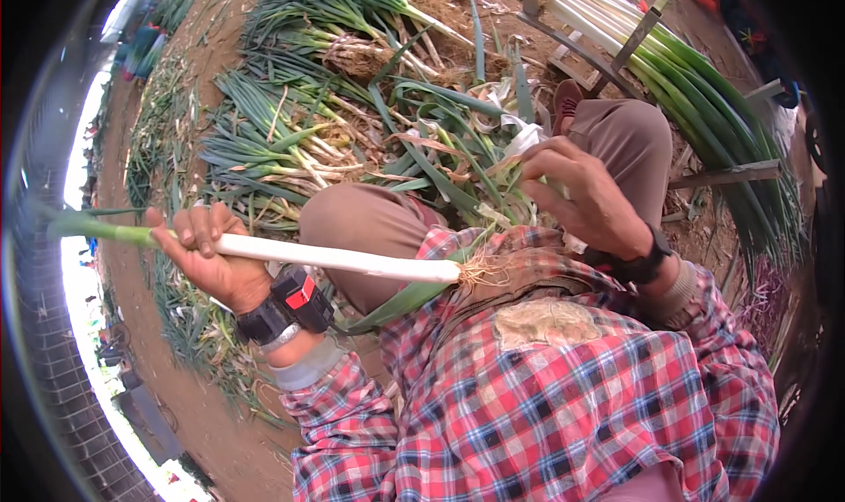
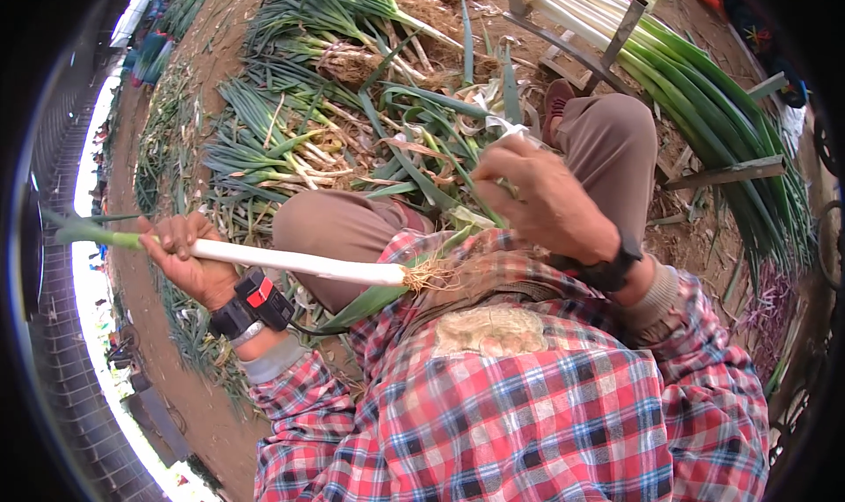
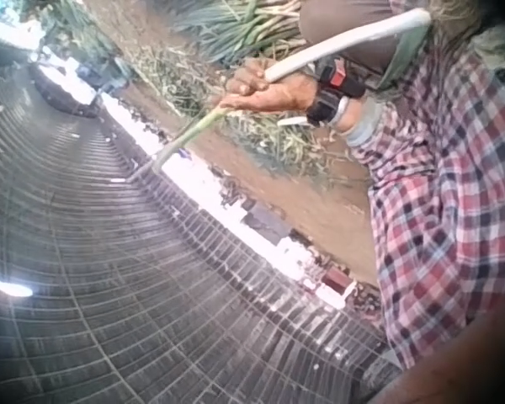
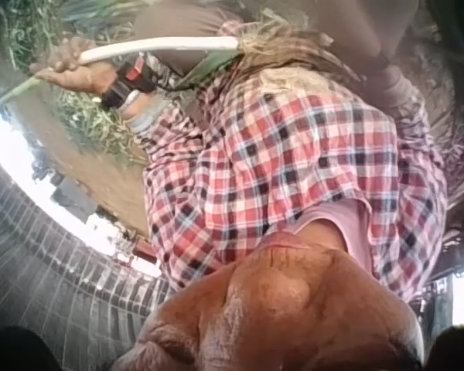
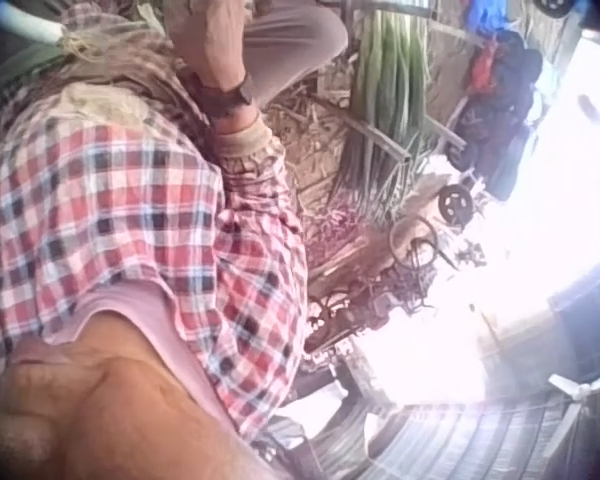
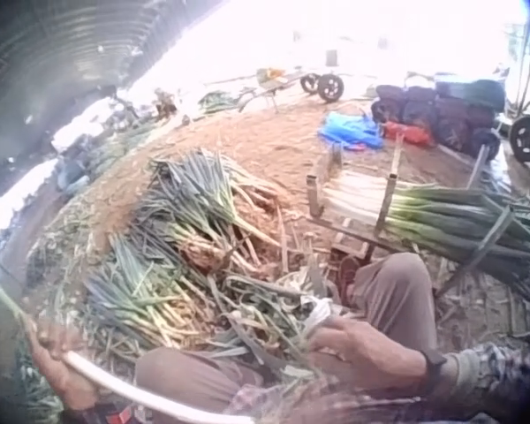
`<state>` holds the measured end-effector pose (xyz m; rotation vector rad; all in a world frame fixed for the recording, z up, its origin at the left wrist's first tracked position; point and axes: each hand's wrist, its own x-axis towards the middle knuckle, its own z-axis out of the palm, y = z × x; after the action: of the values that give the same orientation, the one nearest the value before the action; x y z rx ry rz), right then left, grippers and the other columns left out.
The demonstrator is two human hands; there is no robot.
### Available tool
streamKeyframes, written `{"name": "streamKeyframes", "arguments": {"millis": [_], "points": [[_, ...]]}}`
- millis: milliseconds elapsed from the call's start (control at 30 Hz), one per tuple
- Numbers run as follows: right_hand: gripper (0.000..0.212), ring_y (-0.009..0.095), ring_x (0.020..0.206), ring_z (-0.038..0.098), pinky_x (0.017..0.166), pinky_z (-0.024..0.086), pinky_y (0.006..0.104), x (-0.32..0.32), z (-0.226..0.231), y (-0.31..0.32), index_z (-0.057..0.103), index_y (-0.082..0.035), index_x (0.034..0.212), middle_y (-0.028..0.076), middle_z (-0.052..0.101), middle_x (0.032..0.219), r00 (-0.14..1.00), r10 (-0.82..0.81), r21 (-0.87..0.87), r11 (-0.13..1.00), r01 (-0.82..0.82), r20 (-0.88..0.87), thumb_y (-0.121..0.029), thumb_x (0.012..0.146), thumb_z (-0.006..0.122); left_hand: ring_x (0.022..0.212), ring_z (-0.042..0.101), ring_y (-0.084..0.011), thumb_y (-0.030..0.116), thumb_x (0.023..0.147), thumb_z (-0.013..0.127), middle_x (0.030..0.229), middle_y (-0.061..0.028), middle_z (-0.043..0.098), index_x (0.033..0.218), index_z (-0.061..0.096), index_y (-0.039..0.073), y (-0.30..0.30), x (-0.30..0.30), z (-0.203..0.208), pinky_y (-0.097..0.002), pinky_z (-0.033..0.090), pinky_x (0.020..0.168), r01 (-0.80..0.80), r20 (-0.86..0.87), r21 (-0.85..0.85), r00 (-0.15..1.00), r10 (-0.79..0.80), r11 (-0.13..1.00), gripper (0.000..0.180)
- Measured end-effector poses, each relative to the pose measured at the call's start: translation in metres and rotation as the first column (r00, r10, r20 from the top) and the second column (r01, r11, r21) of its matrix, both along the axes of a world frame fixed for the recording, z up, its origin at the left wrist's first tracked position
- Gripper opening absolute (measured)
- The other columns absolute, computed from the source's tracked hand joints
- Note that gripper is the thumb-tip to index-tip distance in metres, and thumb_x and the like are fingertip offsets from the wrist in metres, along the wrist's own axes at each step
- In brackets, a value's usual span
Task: Peeling and sorting green onions into a metal rack.
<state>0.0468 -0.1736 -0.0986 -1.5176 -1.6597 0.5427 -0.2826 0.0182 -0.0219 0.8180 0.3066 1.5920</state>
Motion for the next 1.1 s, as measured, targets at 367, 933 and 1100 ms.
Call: {"name": "streamKeyframes", "arguments": {"millis": [367, 933, 1100], "points": [[0.017, 0.032, 0.076, 0.059, 0.066, 0.048, 0.0399, -0.094, -0.019, 0.043, 0.064, -0.005, 0.099, 0.012, 0.056, 0.089, 0.952, 0.278, -0.048, 0.957, -0.286, -0.130, -0.016, 0.087, 0.066, 0.059, 0.039, -0.0086, 0.036, 0.099, 0.051, 0.071, 0.0020, 0.041, 0.122, 0.051, 0.012, -0.047, -0.004, 0.041, -0.0243, 0.037, 0.057, -0.154, -0.138, 0.139, 0.975, 0.173, 0.978, 0.033], [0.016, 0.027, 0.071, 0.056, 0.060, 0.048, 0.0384, -0.106, -0.025, 0.059, 0.054, -0.005, 0.088, 0.009, 0.049, 0.080, 0.963, 0.179, 0.219, 0.950, -0.223, 0.204, -0.010, 0.077, 0.065, 0.058, 0.038, -0.0095, 0.030, 0.100, 0.051, 0.066, 0.0028, 0.041, 0.110, 0.050, 0.008, -0.079, 0.042, 0.047, -0.0278, 0.034, 0.058, -0.366, -0.225, 0.201, 0.886, 0.406, 0.909, 0.025], [0.019, 0.027, 0.070, 0.056, 0.059, 0.048, 0.0384, -0.110, -0.029, 0.061, 0.053, -0.004, 0.087, 0.010, 0.049, 0.082, 0.960, 0.177, 0.194, 0.956, -0.220, 0.215, -0.010, 0.074, 0.066, 0.057, 0.035, -0.0093, 0.033, 0.101, 0.050, 0.064, 0.0031, 0.036, 0.110, 0.050, 0.008, -0.078, 0.045, 0.046, -0.0271, 0.030, 0.054, -0.331, -0.249, 0.245, 0.887, 0.389, 0.911, 0.027]]}}
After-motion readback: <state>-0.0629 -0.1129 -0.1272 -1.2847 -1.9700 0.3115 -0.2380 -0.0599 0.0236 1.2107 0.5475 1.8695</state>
